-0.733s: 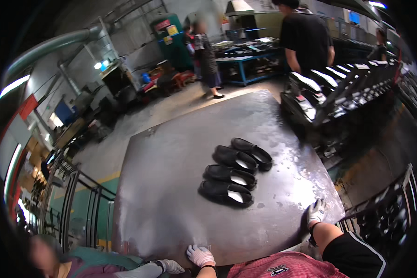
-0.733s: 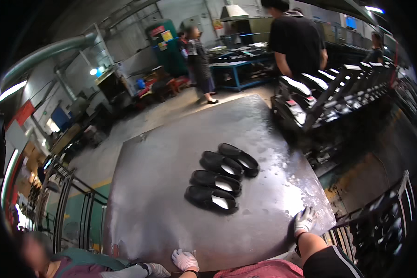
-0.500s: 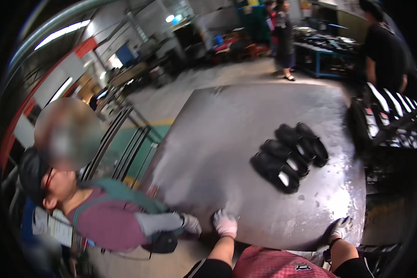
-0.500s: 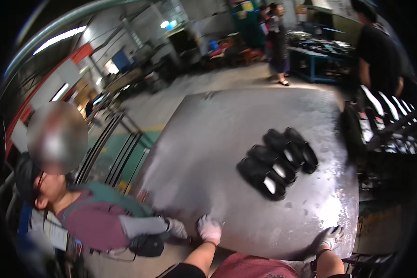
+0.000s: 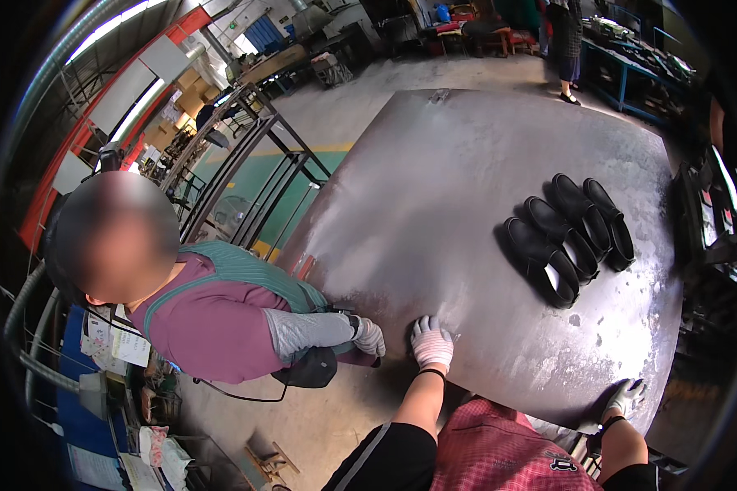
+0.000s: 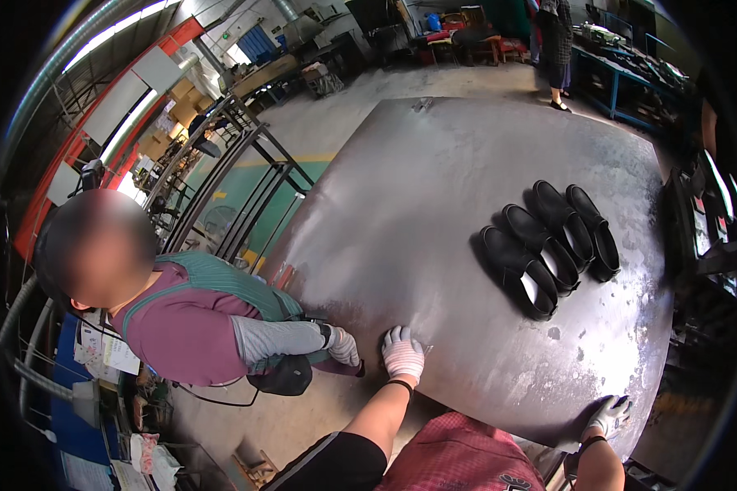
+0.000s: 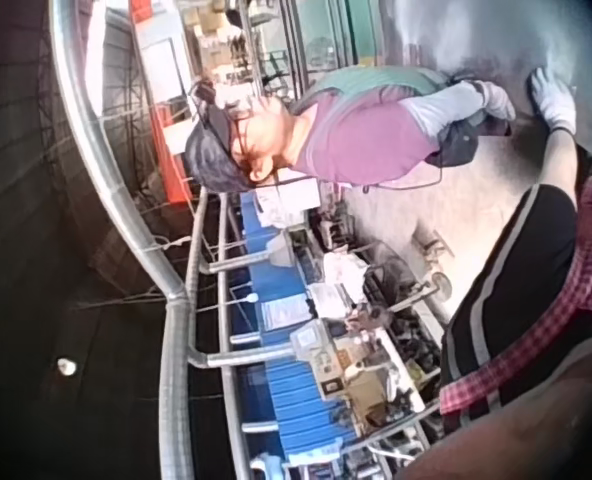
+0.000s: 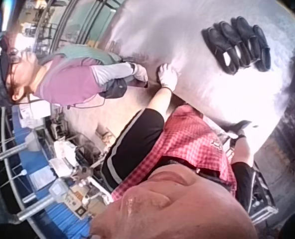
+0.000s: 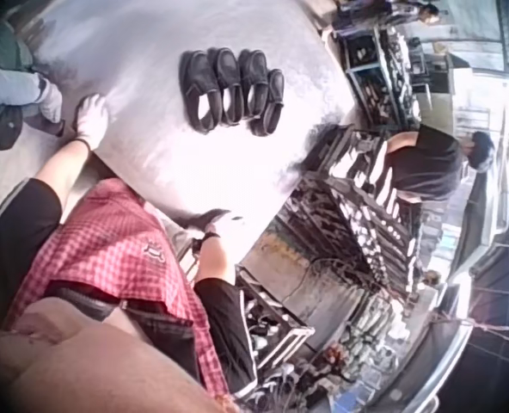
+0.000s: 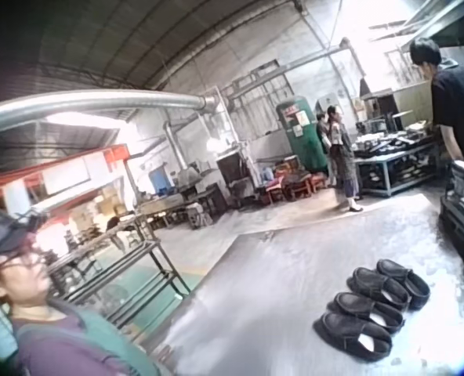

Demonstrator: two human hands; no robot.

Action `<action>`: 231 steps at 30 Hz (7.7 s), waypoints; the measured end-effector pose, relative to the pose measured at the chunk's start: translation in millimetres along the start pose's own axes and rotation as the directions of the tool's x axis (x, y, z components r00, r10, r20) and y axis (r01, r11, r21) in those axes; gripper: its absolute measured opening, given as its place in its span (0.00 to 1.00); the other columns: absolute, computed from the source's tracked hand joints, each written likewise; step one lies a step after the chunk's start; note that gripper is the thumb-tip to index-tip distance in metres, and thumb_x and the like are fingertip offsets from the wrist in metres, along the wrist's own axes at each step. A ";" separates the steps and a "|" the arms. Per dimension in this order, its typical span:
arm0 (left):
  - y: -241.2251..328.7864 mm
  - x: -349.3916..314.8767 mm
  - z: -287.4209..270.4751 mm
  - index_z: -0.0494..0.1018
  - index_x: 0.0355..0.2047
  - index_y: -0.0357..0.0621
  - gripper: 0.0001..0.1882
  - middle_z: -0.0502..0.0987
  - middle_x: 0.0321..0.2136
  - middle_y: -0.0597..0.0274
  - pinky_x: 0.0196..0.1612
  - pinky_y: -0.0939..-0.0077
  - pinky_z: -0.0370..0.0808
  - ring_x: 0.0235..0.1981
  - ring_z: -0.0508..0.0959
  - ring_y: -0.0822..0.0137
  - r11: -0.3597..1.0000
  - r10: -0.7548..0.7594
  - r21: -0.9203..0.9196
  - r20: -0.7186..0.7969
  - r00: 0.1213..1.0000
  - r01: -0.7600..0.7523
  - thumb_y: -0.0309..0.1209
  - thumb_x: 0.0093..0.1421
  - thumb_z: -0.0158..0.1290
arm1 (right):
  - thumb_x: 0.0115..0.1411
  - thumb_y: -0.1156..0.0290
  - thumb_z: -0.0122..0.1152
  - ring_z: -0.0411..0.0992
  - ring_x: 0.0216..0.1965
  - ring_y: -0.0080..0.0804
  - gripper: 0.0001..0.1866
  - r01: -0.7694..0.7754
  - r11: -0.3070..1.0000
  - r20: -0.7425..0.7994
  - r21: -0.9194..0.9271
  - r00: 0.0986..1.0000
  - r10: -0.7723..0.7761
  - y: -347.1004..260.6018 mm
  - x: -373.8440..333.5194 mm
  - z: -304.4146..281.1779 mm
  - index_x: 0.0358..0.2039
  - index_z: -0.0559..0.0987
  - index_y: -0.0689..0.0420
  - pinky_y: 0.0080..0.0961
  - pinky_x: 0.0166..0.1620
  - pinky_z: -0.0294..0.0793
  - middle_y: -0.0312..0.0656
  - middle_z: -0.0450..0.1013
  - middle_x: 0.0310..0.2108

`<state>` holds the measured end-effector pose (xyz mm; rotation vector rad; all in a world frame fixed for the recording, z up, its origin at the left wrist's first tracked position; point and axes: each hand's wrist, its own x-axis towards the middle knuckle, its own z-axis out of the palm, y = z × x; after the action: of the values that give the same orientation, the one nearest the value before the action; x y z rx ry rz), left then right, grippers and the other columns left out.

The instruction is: Manually attaching and inspecting shoe soles on the shoe uppers at an assembly station.

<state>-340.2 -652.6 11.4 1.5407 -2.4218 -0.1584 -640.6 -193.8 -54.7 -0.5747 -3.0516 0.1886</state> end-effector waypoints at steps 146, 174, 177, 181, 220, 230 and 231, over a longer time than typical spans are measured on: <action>1.2 -11.0 -19.5 0.82 0.34 0.41 0.30 0.79 0.43 0.54 0.51 0.53 0.69 0.49 0.73 0.53 0.804 0.417 0.430 0.083 0.905 -0.410 0.55 0.65 0.43 | 0.61 0.51 0.51 0.57 0.66 0.46 0.30 -0.013 0.966 -0.031 0.260 0.999 0.022 -35.5 -40.3 -51.2 0.59 0.72 0.54 0.46 0.67 0.51 0.49 0.63 0.64; -1.3 5.0 2.4 0.71 0.47 0.40 0.15 0.71 0.52 0.53 0.58 0.54 0.66 0.57 0.67 0.51 0.997 0.040 0.069 0.040 0.998 -0.042 0.30 0.60 0.49 | 0.63 0.51 0.51 0.57 0.66 0.50 0.29 0.035 0.994 -0.037 0.104 0.999 -0.032 -37.8 -36.0 -53.4 0.59 0.72 0.54 0.45 0.67 0.52 0.48 0.63 0.64; 3.9 1.3 -0.5 0.72 0.47 0.41 0.15 0.70 0.53 0.55 0.57 0.54 0.66 0.56 0.67 0.51 0.996 0.007 0.085 0.044 0.999 -0.011 0.30 0.60 0.48 | 0.63 0.50 0.51 0.58 0.65 0.50 0.29 0.047 0.996 -0.041 0.075 0.998 -0.044 -33.1 -35.4 -47.6 0.60 0.71 0.54 0.46 0.67 0.52 0.49 0.64 0.63; 0.8 -0.3 1.2 0.73 0.45 0.41 0.14 0.69 0.54 0.54 0.58 0.54 0.67 0.56 0.67 0.51 0.995 0.003 0.095 0.049 0.999 -0.008 0.29 0.60 0.48 | 0.62 0.52 0.53 0.60 0.63 0.52 0.28 0.070 0.993 -0.119 0.095 0.991 -0.058 -28.0 -40.5 -39.7 0.57 0.72 0.56 0.46 0.66 0.55 0.51 0.65 0.60; -9.6 0.6 -7.3 0.71 0.47 0.38 0.16 0.68 0.54 0.51 0.60 0.54 0.63 0.57 0.65 0.50 0.993 0.112 0.020 0.047 0.993 -0.113 0.31 0.60 0.48 | 0.59 0.44 0.57 0.57 0.66 0.52 0.41 0.653 0.549 -0.105 0.522 0.688 -0.718 -304.7 -34.7 -109.0 0.65 0.63 0.58 0.45 0.68 0.54 0.54 0.62 0.64; -13.1 3.6 6.1 0.72 0.47 0.41 0.17 0.68 0.55 0.52 0.62 0.54 0.62 0.58 0.65 0.49 0.996 0.093 -0.019 0.052 0.994 -0.093 0.32 0.58 0.50 | 0.56 0.54 0.62 0.74 0.48 0.42 0.17 0.894 0.431 0.060 0.125 0.427 -0.902 -318.8 -48.2 -82.7 0.40 0.79 0.50 0.41 0.60 0.63 0.42 0.79 0.36; -14.6 5.5 7.5 0.72 0.47 0.40 0.17 0.68 0.54 0.51 0.60 0.54 0.63 0.57 0.65 0.49 0.993 0.106 -0.047 0.046 0.993 -0.104 0.32 0.58 0.50 | 0.52 0.56 0.66 0.75 0.46 0.42 0.15 0.868 0.478 0.085 0.139 0.470 -0.879 -316.6 -41.3 -81.8 0.37 0.82 0.49 0.41 0.58 0.65 0.44 0.80 0.36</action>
<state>-331.7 -664.2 1.7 1.4023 -2.5123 -0.2301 -711.9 -492.3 65.5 1.1030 -2.9688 0.3013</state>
